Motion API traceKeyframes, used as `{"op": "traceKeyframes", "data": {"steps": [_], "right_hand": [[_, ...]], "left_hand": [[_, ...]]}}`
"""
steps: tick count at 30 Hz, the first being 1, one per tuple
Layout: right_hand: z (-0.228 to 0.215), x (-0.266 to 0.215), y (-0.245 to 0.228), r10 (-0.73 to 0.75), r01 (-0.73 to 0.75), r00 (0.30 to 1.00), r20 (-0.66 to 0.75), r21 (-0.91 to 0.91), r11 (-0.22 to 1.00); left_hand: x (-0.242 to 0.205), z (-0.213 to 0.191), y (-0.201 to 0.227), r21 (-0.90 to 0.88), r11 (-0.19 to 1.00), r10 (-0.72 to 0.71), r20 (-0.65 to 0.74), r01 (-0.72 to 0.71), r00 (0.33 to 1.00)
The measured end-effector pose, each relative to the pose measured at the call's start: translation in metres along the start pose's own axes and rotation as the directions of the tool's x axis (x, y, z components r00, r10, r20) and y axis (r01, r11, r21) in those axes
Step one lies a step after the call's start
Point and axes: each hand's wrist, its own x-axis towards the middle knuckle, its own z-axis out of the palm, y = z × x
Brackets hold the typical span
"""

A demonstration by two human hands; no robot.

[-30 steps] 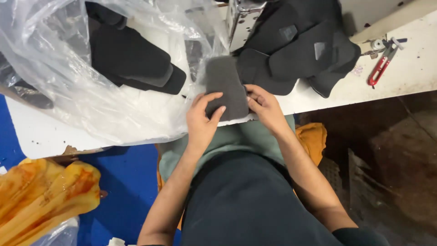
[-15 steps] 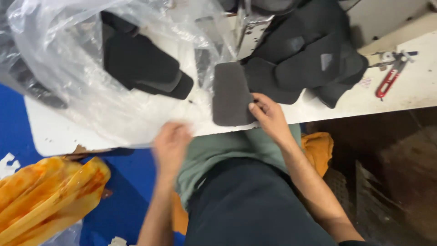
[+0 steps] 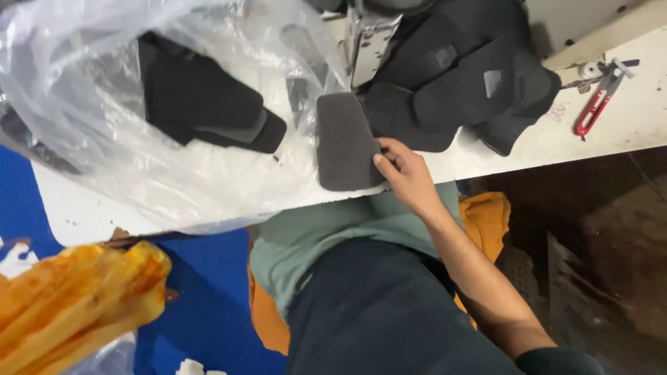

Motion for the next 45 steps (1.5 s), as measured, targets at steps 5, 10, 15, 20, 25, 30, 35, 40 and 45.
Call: {"op": "traceKeyframes", "data": {"steps": [5, 10, 15, 20, 25, 30, 35, 40, 45], "right_hand": [[0.0, 0.003, -0.006, -0.062, 0.054, 0.995, 0.073, 0.105, 0.993], [-0.006, -0.012, -0.035, -0.016, -0.02, 0.993, 0.116, 0.309, 0.951], [-0.016, -0.02, -0.044, -0.075, 0.049, 0.995, 0.065, 0.34, 0.939], [-0.015, -0.022, -0.069, -0.105, 0.053, 0.988, 0.111, 0.399, 0.916], [-0.021, -0.009, -0.073, -0.152, 0.114, 0.985, 0.084, 0.345, 0.932], [-0.02, 0.009, -0.108, -0.211, 0.153, 0.967, 0.145, 0.332, 0.931], [-0.026, 0.035, -0.145, -0.333, 0.324, 0.935, 0.124, 0.088, 0.942], [-0.025, 0.051, -0.187, -0.337, 0.333, 0.94, 0.055, 0.079, 0.94], [-0.016, 0.076, -0.181, -0.329, 0.329, 0.943, -0.048, 0.264, 0.907]], "left_hand": [[0.113, 0.082, 0.081, -0.082, 0.826, -0.335, 0.725, 0.558, 0.602], [0.32, -0.084, 0.321, 0.099, 0.957, 0.108, 0.754, -0.274, 0.647], [0.384, -0.262, 0.487, -0.546, 0.822, 0.412, 0.379, -0.159, 0.829], [0.415, -0.253, 0.539, -0.74, 0.508, 0.444, -0.213, -0.44, 0.87], [0.442, -0.209, 0.531, -0.948, 0.234, 0.36, -0.121, -0.215, 0.925], [0.461, -0.224, 0.529, -0.996, 0.082, 0.421, 0.007, -0.03, 0.907], [0.482, -0.254, 0.547, -0.989, 0.097, 0.468, -0.053, -0.111, 0.882], [0.51, -0.242, 0.564, -0.99, 0.05, 0.402, -0.101, -0.132, 0.91], [0.55, -0.258, 0.563, -1.0, 0.021, 0.43, 0.01, 0.001, 0.903]]}}
